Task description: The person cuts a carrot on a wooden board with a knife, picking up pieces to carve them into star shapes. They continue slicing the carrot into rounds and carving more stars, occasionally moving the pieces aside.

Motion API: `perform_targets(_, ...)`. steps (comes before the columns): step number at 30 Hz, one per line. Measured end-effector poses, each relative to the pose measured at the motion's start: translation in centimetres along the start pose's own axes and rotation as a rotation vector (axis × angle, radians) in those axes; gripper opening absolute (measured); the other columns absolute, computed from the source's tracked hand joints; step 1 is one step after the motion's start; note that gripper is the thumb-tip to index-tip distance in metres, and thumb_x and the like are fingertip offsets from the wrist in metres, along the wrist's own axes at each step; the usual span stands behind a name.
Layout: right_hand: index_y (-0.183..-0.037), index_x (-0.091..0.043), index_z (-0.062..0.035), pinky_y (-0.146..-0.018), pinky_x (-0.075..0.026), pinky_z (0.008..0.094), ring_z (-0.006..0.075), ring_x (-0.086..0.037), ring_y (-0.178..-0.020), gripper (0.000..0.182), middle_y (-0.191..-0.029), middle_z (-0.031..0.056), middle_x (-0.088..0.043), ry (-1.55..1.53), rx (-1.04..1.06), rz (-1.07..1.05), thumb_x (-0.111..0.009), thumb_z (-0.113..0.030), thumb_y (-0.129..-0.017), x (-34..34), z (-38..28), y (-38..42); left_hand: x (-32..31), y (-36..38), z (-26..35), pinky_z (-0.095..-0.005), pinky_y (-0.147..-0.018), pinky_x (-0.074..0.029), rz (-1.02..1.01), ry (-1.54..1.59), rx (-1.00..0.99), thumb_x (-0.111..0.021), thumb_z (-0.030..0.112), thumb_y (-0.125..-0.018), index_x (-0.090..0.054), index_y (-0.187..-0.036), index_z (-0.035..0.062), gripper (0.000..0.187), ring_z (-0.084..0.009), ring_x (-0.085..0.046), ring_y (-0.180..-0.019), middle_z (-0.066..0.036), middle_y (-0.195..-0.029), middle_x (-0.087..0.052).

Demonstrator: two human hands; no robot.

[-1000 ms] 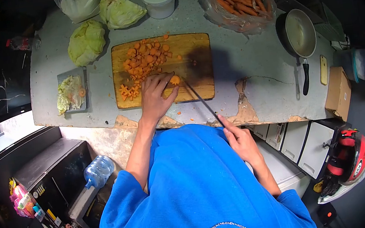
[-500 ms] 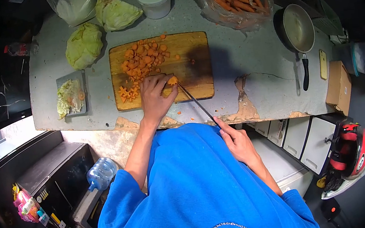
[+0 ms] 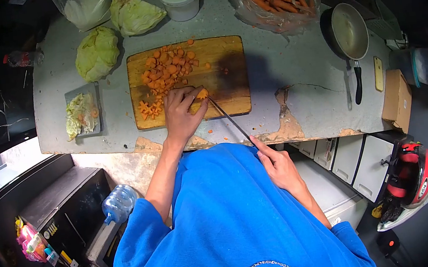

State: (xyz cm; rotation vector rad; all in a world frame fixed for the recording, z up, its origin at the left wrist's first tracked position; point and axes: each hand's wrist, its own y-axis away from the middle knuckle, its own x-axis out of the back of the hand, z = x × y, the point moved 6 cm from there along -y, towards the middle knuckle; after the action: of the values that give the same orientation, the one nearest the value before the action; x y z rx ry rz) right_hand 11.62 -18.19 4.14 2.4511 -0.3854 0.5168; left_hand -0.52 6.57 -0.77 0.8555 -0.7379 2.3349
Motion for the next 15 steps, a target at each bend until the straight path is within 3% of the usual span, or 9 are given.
perform_targets(15, -0.151, -0.056, -0.0187, -0.093, -0.057, 0.0424, 0.0381, -0.073, -0.107, 0.046, -0.12, 0.0252, -0.07, -0.007, -0.017, -0.012, -0.054, -0.015, -0.105, -0.08, 0.13, -0.05, 0.01, 0.09, -0.29, -0.0408, -0.091, -0.046, -0.009, 0.018, 0.006, -0.085, 0.019, -0.083, -0.08, -0.11, 0.0054, 0.031, -0.0291, -0.063, -0.098, -0.011, -0.101, -0.07)
